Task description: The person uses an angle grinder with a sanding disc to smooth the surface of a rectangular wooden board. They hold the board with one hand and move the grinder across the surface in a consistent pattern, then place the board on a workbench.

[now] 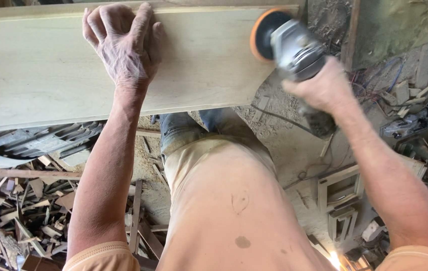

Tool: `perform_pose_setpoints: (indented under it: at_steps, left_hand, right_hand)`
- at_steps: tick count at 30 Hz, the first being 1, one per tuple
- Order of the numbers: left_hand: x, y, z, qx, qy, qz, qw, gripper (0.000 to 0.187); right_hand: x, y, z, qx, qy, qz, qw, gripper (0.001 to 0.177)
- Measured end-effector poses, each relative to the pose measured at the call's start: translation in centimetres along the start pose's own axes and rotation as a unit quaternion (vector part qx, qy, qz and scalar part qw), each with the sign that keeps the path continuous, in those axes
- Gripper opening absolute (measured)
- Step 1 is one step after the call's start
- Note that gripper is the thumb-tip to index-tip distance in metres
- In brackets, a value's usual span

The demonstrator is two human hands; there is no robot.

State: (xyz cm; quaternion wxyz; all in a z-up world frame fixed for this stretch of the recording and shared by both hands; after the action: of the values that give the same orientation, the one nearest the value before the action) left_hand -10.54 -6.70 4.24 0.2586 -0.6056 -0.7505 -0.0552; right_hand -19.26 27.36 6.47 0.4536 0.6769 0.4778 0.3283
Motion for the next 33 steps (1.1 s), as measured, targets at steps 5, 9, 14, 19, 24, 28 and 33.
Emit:
perform_pose_setpoints:
  at_steps: [5, 9, 14, 19, 24, 28, 33]
  left_hand:
    - [-0.2, 0.1, 0.5, -0.022, 0.007, 0.006, 1.000, 0.024]
    - [-0.3, 0.2, 0.9, -0.025, 0.003, 0.002, 1.000, 0.025]
    - [0.4, -0.3, 0.0, -0.009, -0.034, 0.007, 0.999, 0.037]
    - [0.0, -0.1, 0.7, -0.013, -0.050, 0.009, 0.999, 0.034]
    - [0.0, 0.1, 0.5, -0.013, -0.035, 0.012, 0.999, 0.033]
    - [0.1, 0.0, 0.3, -0.014, -0.031, 0.016, 0.999, 0.027]
    - [-0.1, 0.0, 0.9, -0.025, -0.043, 0.003, 0.999, 0.031]
  right_hand:
    - [0.4, 0.9, -2.6, 0.039, -0.053, 0.030, 0.997, 0.044]
    - [2.2, -2.3, 0.0, 0.089, 0.059, -0.128, 0.986, 0.022]
    - [4.6, -1.5, 1.9, 0.026, 0.039, -0.010, 0.999, 0.048]
    - [4.5, -1.8, 2.9, 0.073, 0.033, -0.098, 0.992, 0.030]
    - [4.5, -0.3, 5.6, -0.001, 0.078, -0.009, 0.997, 0.046]
    - [4.0, 0.1, 5.4, 0.057, 0.052, -0.059, 0.995, 0.048]
    - [3.1, 0.1, 5.8, 0.072, 0.091, -0.138, 0.984, 0.047]
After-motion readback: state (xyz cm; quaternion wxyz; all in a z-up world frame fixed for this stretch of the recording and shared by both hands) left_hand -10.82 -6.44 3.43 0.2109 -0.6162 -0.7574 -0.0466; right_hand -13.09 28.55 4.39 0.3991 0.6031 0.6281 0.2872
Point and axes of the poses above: each hand's wrist, its own y-axis away from the middle knuckle, its own z-axis out of the palm, x = y × z, the point moved 10 cm from there along -y, towards the middle knuckle, and after that the axes turned 6 degrees about -x, right-handed, at the moved point
